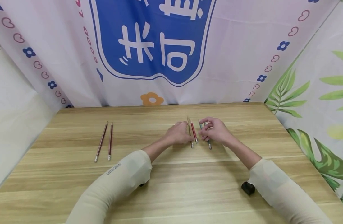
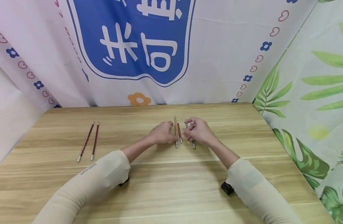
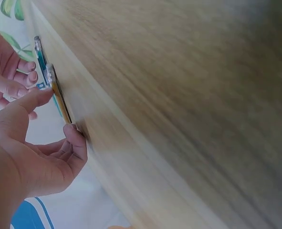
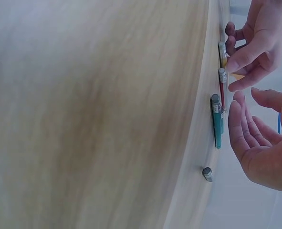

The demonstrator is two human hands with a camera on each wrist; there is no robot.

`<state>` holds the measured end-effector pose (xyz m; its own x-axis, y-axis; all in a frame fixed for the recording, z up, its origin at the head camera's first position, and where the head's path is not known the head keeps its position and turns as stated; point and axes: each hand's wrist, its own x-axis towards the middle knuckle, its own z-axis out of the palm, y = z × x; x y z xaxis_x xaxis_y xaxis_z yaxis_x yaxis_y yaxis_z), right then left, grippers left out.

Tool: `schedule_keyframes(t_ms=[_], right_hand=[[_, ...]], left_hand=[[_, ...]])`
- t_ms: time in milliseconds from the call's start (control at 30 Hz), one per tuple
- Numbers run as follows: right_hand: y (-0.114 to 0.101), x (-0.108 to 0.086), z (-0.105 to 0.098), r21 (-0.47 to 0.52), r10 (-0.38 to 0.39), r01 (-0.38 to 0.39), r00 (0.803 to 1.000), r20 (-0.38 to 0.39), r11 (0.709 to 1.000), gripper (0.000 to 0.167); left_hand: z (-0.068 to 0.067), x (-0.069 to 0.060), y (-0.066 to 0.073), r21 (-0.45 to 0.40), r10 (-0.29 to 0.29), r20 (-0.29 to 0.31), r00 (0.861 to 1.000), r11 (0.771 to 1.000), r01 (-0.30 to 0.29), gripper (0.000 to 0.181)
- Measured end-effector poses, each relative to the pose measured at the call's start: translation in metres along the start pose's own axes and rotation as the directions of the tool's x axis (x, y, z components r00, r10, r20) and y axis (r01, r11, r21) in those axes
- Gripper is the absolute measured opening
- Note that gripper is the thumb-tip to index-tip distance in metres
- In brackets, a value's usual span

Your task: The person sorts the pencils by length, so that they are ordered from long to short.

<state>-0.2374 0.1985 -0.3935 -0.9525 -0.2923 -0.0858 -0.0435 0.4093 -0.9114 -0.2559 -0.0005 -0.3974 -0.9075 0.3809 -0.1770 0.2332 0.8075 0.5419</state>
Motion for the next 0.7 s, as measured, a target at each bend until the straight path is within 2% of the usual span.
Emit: schedule_keyframes(t_ms=[133, 367, 533, 700], right_hand=[[-0.0004, 0.0000, 0.0005, 0.001, 0.008, -0.008, 1.000, 0.001, 1.000, 0.047], [-0.0002, 0.0016, 0.0007, 0.006, 0.024, -0.024, 1.000, 0.008, 1.000, 0.047], [-0.0015, 0.0013, -0.0001, 0.005, 0.040, -0.040, 0.999, -0.002, 0.999, 0.046], [-0.0028, 0.0002, -0.0025, -0.003, 0.056, -0.056, 0.998, -0.019, 0.998, 0.044]], left_hand=[[-0.0034, -0.0023, -0.0008, -0.001, -0.026, -0.014, 1.000, 1.000, 0.026, 0.050], [-0.0081, -0.0040, -0.0021, 0.001, -0.044, -0.034, 0.998, 0.999, 0.044, 0.024], [-0.0089, -0.0032, -0.0048, 0.016, -0.048, -0.052, 0.998, 0.999, 0.049, 0.023], [-0.0098, -0.0013, -0.0071, 0.036, -0.044, -0.058, 0.997, 0.998, 0.046, 0.014]])
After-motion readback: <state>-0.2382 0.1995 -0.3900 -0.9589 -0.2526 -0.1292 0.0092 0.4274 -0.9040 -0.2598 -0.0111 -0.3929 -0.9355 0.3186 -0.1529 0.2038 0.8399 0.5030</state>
